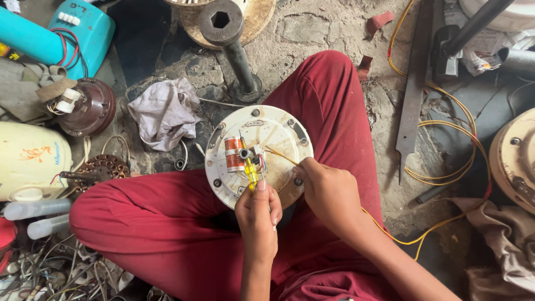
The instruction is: The person sits on the floor and uses a screwdriver to connect wires to a ceiling fan motor. They strip wire ends, insert them into terminal screws, and tighten the connections while handling the motor and a power strip.
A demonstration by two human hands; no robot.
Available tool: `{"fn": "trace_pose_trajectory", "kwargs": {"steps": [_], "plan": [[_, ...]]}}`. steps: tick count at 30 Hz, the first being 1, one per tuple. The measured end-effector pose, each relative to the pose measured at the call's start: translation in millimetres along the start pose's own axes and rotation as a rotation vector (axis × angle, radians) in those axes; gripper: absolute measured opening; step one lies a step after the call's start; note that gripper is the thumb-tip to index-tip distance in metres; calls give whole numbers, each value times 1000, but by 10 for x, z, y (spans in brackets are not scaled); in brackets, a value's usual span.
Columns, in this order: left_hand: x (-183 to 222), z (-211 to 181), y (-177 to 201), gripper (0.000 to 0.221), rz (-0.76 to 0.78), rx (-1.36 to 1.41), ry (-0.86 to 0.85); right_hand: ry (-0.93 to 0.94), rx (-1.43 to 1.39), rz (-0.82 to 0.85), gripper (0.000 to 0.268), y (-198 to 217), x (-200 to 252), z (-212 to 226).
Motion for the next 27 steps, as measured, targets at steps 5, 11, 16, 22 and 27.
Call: {"fn": "trace_pose_trajectory", "kwargs": {"steps": [5, 11, 16, 22, 27], "plan": [[13, -35, -10, 39, 13, 9, -28, 4, 20, 20, 11, 23, 4, 28], [43, -107, -2, 38, 3, 9, -58, 45, 12, 32, 15, 59, 47, 100], [71, -232, -4, 37, -12, -28, -72, 80, -12, 18, 10, 154, 87, 219], [142, -407, -34, 38, 12, -46, -116, 72, -31, 25, 10, 314, 162, 362], [167, -516, -16, 37, 8, -44, -114, 34, -29, 62, 14, 375, 167, 470]]}}
Point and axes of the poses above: each hand's wrist, its own x-axis away from the middle knuckle, its own y-axis out of the back of the hand, z = x × y, the point moved 2 cm from there along -x, towards the middle knuckle, and after that the axes turned 11 degrees about -y, right-handed, at the moved point
